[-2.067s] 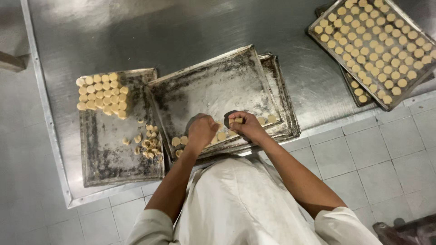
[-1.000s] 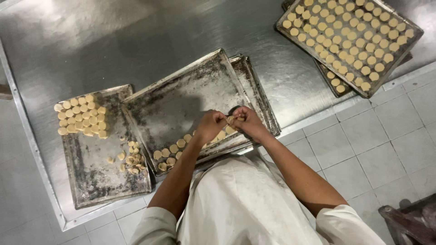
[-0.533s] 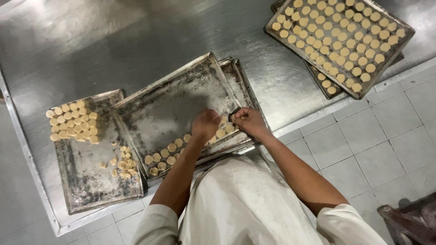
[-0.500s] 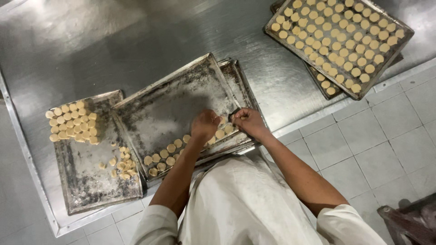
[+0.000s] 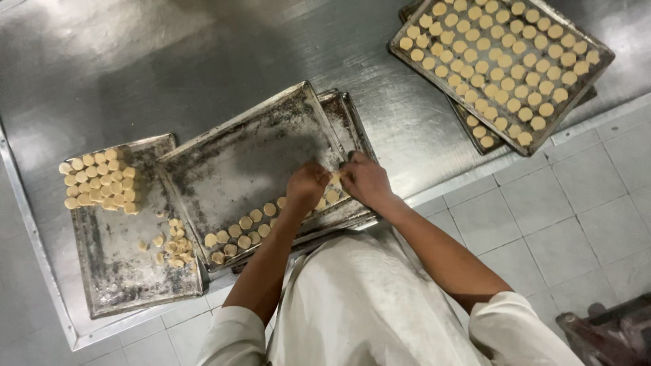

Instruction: The person shapes small pieces of dough by hand, rolling them into rounds and placing them onto metal baking trays on a large metal workspace.

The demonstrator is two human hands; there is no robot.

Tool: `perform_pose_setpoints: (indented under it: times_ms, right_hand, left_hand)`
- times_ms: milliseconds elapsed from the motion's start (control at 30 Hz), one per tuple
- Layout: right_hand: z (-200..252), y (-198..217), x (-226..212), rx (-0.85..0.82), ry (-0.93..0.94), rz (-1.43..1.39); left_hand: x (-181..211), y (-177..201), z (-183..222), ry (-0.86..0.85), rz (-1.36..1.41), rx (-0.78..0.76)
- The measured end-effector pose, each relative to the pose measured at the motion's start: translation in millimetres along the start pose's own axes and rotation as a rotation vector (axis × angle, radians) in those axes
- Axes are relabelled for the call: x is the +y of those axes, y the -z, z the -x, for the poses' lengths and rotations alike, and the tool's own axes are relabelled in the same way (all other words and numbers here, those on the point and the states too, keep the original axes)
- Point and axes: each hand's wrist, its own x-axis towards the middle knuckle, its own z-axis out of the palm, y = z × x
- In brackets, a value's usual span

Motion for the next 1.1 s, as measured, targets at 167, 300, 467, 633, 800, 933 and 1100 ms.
perform_pose_setpoints:
  times_ms: [167,300,467,633,800,933,1100]
  right_hand:
    - [-10,3,21,0.12,0.012,-0.563]
    - [-28,11,30,-0.198,-0.335,-1.088]
    - [-44,12,30,-0.253,-0.384,-1.089]
    - [-52,10,42,-0.281,-0.495,-1.128]
    - [-54,12,40,-0.258,-0.467,-1.133]
    - [-52,8,26,-0.32,-0.433,-1.018]
    - [-60,0,12,-0.343,-0.398,-1.114]
  left_hand:
    - [13,5,-2,-0.188,-0.01,0.148]
    - [34,12,-16,-0.062,0.17,-0.078]
    - [41,15,-28,-0.056,0.301,-0.103]
    - [31,13,-41,0.08,0.323,-0.168]
    - [24,20,-44,0.125,-0.027,-0.09]
    - [20,16,-35,0.042,0.228,-0.155]
    - [9,26,-35,0.015,0.375,-0.108]
